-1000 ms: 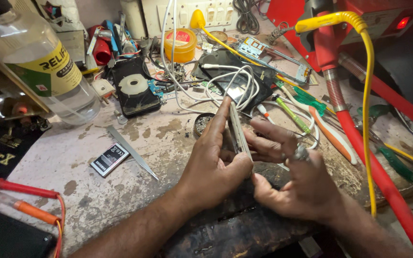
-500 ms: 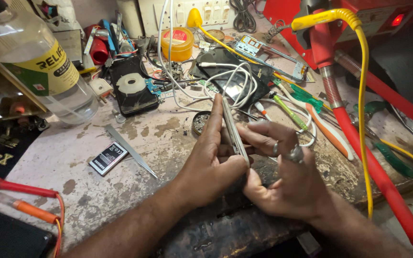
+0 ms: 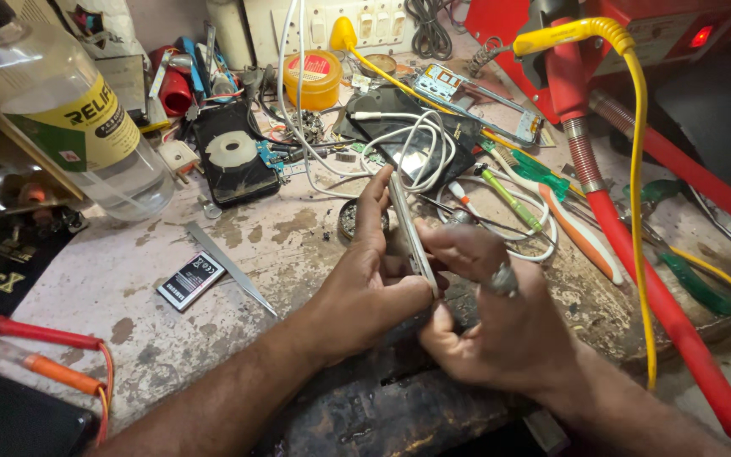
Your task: The person holds a feature phone, powers it on, and presses keypad buttons while navigating menus and dialing numbers on the screen. They then remove the battery, unscrew the back housing with a screwdriver, and pry the phone's casing apart on the workbench.
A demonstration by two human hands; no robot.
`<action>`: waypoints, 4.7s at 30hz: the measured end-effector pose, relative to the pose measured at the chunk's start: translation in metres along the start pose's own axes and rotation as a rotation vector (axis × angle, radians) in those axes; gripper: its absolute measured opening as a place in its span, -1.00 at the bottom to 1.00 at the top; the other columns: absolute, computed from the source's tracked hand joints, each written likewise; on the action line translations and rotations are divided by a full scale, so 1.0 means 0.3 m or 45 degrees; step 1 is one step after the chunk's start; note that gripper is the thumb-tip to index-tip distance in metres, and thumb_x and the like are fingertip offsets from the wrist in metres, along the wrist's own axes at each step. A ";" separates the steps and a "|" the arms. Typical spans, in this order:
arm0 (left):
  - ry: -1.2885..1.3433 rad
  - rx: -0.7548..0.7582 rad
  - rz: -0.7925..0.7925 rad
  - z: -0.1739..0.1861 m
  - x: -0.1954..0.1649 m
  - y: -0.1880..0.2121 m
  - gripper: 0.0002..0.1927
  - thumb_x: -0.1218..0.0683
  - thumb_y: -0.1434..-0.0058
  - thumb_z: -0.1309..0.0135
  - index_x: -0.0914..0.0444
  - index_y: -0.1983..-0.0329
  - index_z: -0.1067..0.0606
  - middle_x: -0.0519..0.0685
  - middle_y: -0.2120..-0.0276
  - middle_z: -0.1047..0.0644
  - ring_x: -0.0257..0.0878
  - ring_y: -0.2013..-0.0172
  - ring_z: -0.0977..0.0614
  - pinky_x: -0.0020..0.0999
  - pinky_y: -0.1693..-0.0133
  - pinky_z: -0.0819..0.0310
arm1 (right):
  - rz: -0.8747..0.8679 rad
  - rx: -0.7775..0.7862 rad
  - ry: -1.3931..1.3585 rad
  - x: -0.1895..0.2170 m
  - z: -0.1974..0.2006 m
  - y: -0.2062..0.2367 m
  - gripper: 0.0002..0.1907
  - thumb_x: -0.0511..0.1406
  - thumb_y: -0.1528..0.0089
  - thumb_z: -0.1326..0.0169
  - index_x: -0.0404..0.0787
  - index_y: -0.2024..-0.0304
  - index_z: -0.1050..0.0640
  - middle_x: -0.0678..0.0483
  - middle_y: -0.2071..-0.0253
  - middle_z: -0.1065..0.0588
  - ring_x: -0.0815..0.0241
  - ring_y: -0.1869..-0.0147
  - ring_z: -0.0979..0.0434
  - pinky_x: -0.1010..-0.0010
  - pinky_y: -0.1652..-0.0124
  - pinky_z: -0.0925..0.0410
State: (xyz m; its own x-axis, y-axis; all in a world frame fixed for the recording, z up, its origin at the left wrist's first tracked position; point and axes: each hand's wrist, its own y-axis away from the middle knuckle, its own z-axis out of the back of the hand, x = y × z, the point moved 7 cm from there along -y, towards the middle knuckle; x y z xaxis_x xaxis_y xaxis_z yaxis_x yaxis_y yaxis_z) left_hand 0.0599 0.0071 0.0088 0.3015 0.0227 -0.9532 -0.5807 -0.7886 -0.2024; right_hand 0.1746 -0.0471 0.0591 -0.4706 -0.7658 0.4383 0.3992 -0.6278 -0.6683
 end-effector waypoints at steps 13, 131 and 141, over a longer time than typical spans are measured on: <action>-0.043 -0.135 0.076 0.042 -0.013 0.006 0.28 0.19 -0.05 -0.13 -0.07 -0.54 0.54 0.17 -0.34 -0.22 -0.14 0.09 -0.68 -0.20 0.02 -0.66 | -0.341 0.121 0.038 -0.070 0.129 -0.001 -0.54 -0.32 -0.16 -0.30 -0.16 -0.11 -0.57 -0.06 -0.02 -0.66 0.06 -0.02 -0.71 0.33 0.01 -0.55; -0.219 -0.502 -0.204 0.062 -0.124 0.044 0.27 0.32 0.03 -0.09 -0.11 -0.54 0.43 0.20 -0.30 -0.21 -0.01 0.04 -0.65 -0.12 0.13 -0.71 | -1.031 -0.012 -0.876 -0.126 0.005 0.082 -0.54 -0.32 -0.30 -0.09 -0.30 -0.25 -0.52 0.24 0.43 -0.42 0.53 0.55 -0.21 0.64 0.57 -0.12; -0.574 -0.348 -0.545 -0.008 -0.165 0.077 0.24 0.27 -0.10 -0.25 0.12 -0.60 0.37 0.22 -0.54 -0.02 -0.07 -0.09 -0.68 -0.15 -0.07 -0.72 | -1.063 0.014 -1.139 -0.120 -0.082 0.077 -0.53 -0.34 -0.34 0.01 -0.23 -0.31 -0.49 0.27 0.50 -0.39 0.52 0.62 -0.13 0.64 0.63 -0.04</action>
State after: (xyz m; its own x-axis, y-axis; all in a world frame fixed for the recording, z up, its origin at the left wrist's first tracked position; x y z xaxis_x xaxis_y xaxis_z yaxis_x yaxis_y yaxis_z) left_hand 0.0332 -0.0137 0.0518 0.0826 0.5747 -0.8142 -0.2504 -0.7788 -0.5751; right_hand 0.1813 -0.0306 0.0130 0.1200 0.0500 0.9915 0.2424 -0.9700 0.0195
